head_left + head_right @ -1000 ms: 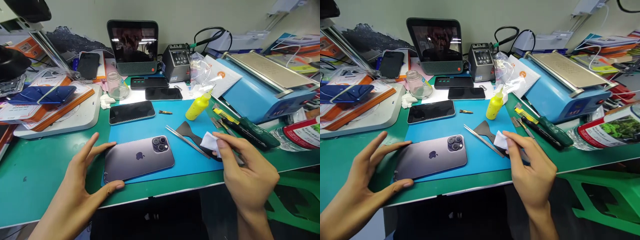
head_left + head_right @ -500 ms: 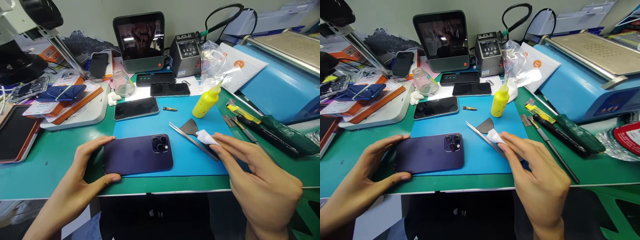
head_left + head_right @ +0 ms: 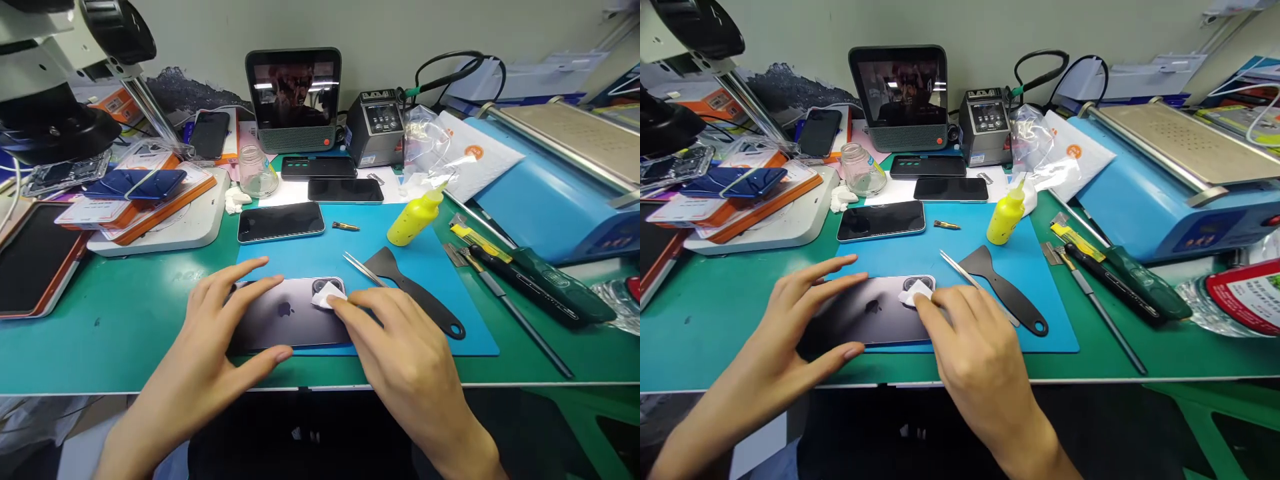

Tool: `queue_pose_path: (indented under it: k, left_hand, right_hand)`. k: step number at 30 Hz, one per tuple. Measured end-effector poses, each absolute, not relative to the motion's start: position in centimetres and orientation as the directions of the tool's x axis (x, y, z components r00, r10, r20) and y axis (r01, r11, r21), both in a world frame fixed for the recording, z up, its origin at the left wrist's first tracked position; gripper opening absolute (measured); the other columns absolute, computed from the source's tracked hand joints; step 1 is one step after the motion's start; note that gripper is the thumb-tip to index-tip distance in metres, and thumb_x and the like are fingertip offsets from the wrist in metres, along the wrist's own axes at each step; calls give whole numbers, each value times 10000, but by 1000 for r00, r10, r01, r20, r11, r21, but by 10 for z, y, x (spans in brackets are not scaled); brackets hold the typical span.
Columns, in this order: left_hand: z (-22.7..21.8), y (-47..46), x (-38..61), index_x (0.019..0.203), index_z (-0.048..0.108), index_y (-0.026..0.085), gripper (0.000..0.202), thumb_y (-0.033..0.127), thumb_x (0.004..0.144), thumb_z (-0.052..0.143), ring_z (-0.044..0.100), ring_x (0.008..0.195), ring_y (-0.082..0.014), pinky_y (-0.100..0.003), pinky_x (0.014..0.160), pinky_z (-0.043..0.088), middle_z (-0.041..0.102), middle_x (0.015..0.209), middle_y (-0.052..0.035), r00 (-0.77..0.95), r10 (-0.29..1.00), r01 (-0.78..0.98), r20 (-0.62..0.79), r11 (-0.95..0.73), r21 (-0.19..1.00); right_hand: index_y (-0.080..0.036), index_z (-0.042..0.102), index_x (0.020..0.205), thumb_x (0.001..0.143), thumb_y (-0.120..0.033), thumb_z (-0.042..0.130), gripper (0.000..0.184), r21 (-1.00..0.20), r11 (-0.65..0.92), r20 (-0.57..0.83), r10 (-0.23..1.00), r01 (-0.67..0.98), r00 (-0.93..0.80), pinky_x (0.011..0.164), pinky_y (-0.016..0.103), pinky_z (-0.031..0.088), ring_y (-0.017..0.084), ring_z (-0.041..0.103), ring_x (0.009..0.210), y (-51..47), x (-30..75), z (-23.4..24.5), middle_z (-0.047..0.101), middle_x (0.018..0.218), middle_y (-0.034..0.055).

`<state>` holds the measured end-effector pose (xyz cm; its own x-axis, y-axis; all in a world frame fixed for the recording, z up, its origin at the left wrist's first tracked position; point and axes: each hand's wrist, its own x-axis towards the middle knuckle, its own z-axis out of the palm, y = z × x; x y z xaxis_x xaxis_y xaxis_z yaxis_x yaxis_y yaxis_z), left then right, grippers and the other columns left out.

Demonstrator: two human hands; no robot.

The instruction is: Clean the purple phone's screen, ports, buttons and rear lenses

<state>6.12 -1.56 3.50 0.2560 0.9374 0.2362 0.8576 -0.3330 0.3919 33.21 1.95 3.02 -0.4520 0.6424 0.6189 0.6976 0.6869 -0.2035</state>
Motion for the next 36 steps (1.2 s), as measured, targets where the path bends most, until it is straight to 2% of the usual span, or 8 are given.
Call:
queue_pose_path:
  k: [4, 6, 8, 14, 18, 25, 33, 36]
  left_hand:
    - [24, -10, 64, 1674, 451, 375, 577, 586, 1160, 606, 473, 1559, -352, -546, 1286, 348, 522, 1738, -76, 305, 921, 882, 243, -369, 294]
    - [21, -9, 63, 1676, 451, 365, 585, 591, 1159, 606, 488, 1524, -352, -531, 1261, 338, 547, 1716, -76, 307, 923, 884, 231, -367, 289]
    - [21, -9, 61, 1674, 451, 360, 603, 610, 1150, 617, 494, 1504, -356, -520, 1244, 333, 567, 1701, -74, 311, 923, 878, 227, -370, 303]
    - [21, -5, 61, 1633, 515, 423, 561, 650, 1133, 627, 545, 1418, -372, -535, 1203, 346, 669, 1584, -43, 327, 912, 845, 250, -400, 355]
    - [20, -6, 60, 1621, 541, 458, 538, 675, 1132, 604, 554, 1405, -394, -562, 1190, 359, 679, 1560, -39, 306, 916, 841, 261, -388, 377]
    - [20, -6, 59, 1605, 559, 437, 520, 661, 1138, 603, 539, 1441, -398, -583, 1204, 354, 660, 1580, -57, 315, 912, 828, 261, -399, 394]
    - [20, -6, 58, 1585, 611, 425, 519, 630, 1113, 678, 558, 1427, -386, -573, 1217, 377, 689, 1557, -61, 314, 904, 811, 290, -415, 413]
    - [20, -5, 57, 1588, 611, 408, 508, 616, 1127, 660, 558, 1425, -380, -579, 1220, 383, 687, 1564, -66, 320, 901, 807, 292, -421, 414]
  right_hand:
    - [-30, 741, 1422, 1091, 67, 529, 405, -23, 744, 558, 564, 668, -609, 995, 456, 553, 273, 669, 1080, 16, 341, 35, 809, 1140, 119]
    - [4, 733, 1420, 1087, 76, 505, 410, 56, 764, 529, 523, 643, -668, 995, 472, 545, 288, 658, 1087, 15, 344, 38, 821, 1143, 129]
    - [25, 733, 1402, 1092, 66, 504, 387, 82, 782, 516, 498, 618, -697, 977, 469, 546, 289, 658, 1083, 16, 344, 41, 831, 1140, 137]
    - [-1, 767, 1341, 1080, 77, 494, 385, 49, 751, 524, 542, 658, -657, 960, 464, 580, 280, 675, 1042, 21, 334, 43, 831, 1102, 127]
    - [7, 756, 1374, 1076, 71, 522, 384, 42, 754, 504, 551, 656, -665, 943, 451, 582, 276, 673, 1032, 14, 333, 46, 829, 1105, 123]
    - [-6, 774, 1322, 1097, 25, 541, 326, 98, 737, 518, 536, 669, -667, 894, 447, 613, 277, 690, 1010, 15, 331, 44, 820, 1085, 130]
    - [-57, 780, 1313, 1099, 29, 488, 372, 45, 721, 539, 565, 692, -624, 880, 441, 611, 268, 693, 996, 14, 330, 40, 819, 1083, 127]
    - [-130, 799, 1309, 1105, 10, 511, 380, -5, 738, 556, 563, 675, -612, 897, 412, 629, 243, 723, 1011, 12, 340, 41, 830, 1091, 92]
